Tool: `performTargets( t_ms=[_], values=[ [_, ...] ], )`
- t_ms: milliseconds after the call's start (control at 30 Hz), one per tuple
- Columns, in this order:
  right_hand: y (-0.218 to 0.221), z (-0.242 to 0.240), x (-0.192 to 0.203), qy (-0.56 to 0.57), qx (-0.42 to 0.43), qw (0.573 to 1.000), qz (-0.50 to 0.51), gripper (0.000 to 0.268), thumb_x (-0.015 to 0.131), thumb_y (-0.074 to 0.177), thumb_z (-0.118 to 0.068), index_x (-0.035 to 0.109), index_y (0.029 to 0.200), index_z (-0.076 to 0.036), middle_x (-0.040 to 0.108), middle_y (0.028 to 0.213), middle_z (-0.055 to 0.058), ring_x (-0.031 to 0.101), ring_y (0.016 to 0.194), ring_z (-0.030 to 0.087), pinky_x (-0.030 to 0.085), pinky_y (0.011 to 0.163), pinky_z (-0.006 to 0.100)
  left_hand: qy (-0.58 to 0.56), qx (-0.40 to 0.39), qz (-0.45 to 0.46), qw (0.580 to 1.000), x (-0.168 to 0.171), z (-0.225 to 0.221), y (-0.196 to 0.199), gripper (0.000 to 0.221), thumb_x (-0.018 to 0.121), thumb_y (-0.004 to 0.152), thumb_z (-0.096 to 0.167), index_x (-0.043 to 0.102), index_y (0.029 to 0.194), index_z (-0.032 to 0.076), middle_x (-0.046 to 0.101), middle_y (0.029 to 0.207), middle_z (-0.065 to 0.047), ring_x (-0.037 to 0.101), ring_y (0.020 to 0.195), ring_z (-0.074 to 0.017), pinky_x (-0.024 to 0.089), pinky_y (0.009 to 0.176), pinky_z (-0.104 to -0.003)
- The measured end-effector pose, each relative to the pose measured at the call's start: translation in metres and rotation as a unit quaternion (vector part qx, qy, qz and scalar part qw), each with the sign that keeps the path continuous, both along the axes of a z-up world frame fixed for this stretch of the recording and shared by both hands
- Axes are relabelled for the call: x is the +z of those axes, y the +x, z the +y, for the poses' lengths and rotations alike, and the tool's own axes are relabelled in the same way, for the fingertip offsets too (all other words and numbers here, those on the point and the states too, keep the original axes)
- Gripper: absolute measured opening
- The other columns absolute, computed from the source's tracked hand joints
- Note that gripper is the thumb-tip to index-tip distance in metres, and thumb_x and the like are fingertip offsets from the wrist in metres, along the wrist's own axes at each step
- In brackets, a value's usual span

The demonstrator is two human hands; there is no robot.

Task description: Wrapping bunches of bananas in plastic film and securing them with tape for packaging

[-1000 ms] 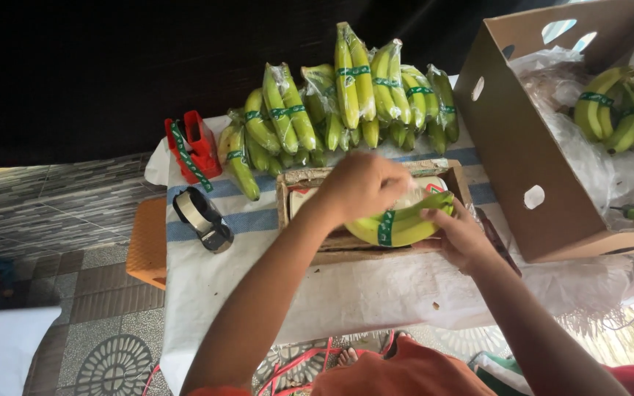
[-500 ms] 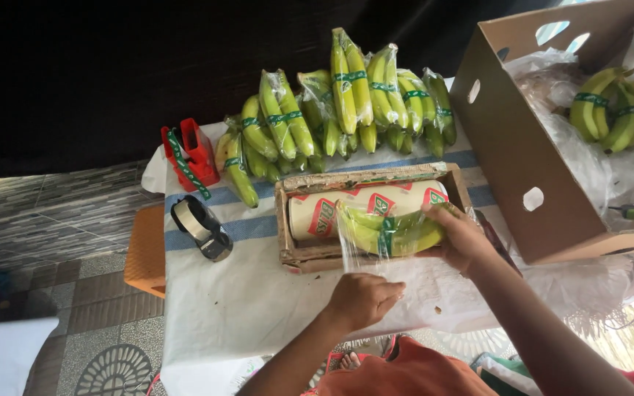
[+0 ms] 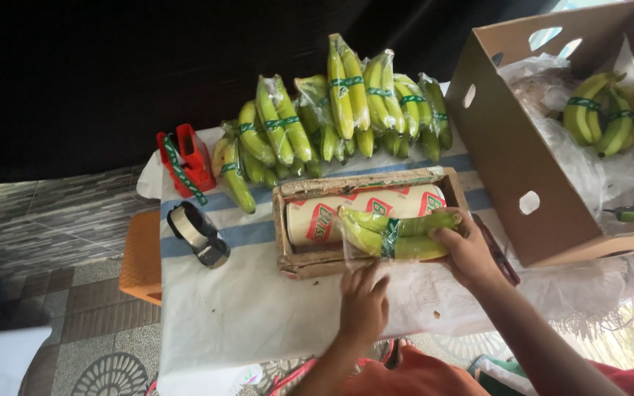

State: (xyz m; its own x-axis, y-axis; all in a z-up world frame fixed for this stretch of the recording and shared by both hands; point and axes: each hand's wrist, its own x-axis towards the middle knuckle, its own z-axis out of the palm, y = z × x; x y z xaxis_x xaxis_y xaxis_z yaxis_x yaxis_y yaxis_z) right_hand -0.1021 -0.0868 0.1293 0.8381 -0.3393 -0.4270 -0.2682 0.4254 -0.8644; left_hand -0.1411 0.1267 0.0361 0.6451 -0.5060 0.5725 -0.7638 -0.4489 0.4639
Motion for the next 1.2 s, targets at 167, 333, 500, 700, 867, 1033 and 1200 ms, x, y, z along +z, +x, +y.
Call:
performTargets(
  t_ms=[167,333,500,700,867,1033,1200],
  values=[
    [-0.007,0.001,-0.005,-0.016,0.004,0.999,-0.032,0.04,0.059,0.082,0.003,0.055,0.121,-0.007,0.054,0.112,0.019,0.062,0.091,0.037,0.059,0.068,0.05,-0.188,0.214,0.447,0.848,-0.002,-0.004,-0.034,0.037,0.066,0.085,0.021,0.062,0.121,0.014,0.068,0.117,-0.003,0.068,0.091,-0.0154,0.057,0.08,-0.032],
    [-0.016,-0.003,-0.012,-0.019,0.027,0.994,-0.105,0.039,0.059,0.082,0.0,0.058,0.12,-0.007,0.059,0.102,0.017,0.063,0.083,0.031,0.054,0.066,0.042,-0.539,0.126,0.655,0.515,0.062,-0.016,0.021,0.06,0.073,0.087,0.029,0.052,0.138,0.008,0.062,0.112,-0.009,0.065,0.1,-0.0199,0.051,0.093,-0.033],
    [-0.02,-0.011,-0.016,-0.094,0.018,0.983,-0.155,0.061,0.067,0.077,0.0,0.055,0.136,0.006,0.058,0.107,0.03,0.064,0.094,0.045,0.059,0.072,0.059,-0.639,0.092,0.635,0.423,0.055,-0.035,0.062,0.066,0.078,0.094,0.035,0.045,0.146,0.011,0.056,0.128,-0.01,0.06,0.117,-0.0257,0.046,0.107,-0.042],
    [-0.03,0.003,0.019,-0.116,0.054,0.962,-0.243,0.072,0.075,0.068,0.005,0.054,0.136,0.0,0.062,0.133,0.025,0.063,0.116,0.034,0.057,0.089,0.053,-0.726,0.123,0.539,0.41,0.091,-0.063,0.079,0.059,0.079,0.089,0.031,0.055,0.141,0.015,0.062,0.144,-0.016,0.06,0.131,-0.0323,0.047,0.114,-0.048],
    [-0.031,-0.018,-0.006,-0.076,0.156,0.964,-0.202,0.104,0.082,0.06,0.017,0.037,0.151,-0.01,0.048,0.155,0.016,0.055,0.13,0.03,0.052,0.101,0.057,-0.767,0.093,0.507,0.382,0.086,-0.064,0.098,0.054,0.075,0.088,0.035,0.062,0.139,0.02,0.064,0.144,-0.009,0.06,0.132,-0.0255,0.045,0.117,-0.042],
    [-0.022,-0.019,-0.001,0.135,0.138,0.981,-0.013,0.103,0.056,0.067,-0.053,0.036,0.155,-0.002,0.055,0.138,0.033,0.059,0.116,0.05,0.047,0.099,0.07,-0.782,0.032,0.463,0.416,0.045,-0.063,0.11,0.06,0.08,0.082,0.032,0.062,0.138,0.023,0.066,0.14,-0.005,0.061,0.129,-0.0243,0.046,0.116,-0.044],
    [-0.002,-0.012,-0.01,0.145,0.21,0.965,0.059,0.068,0.065,0.086,-0.045,0.065,0.125,0.01,0.073,0.101,0.033,0.075,0.079,0.044,0.062,0.064,0.052,-0.732,-0.058,0.488,0.472,0.022,-0.057,0.109,0.068,0.082,0.077,0.038,0.06,0.141,0.027,0.064,0.144,-0.002,0.059,0.131,-0.0207,0.044,0.118,-0.041]
  ],
)
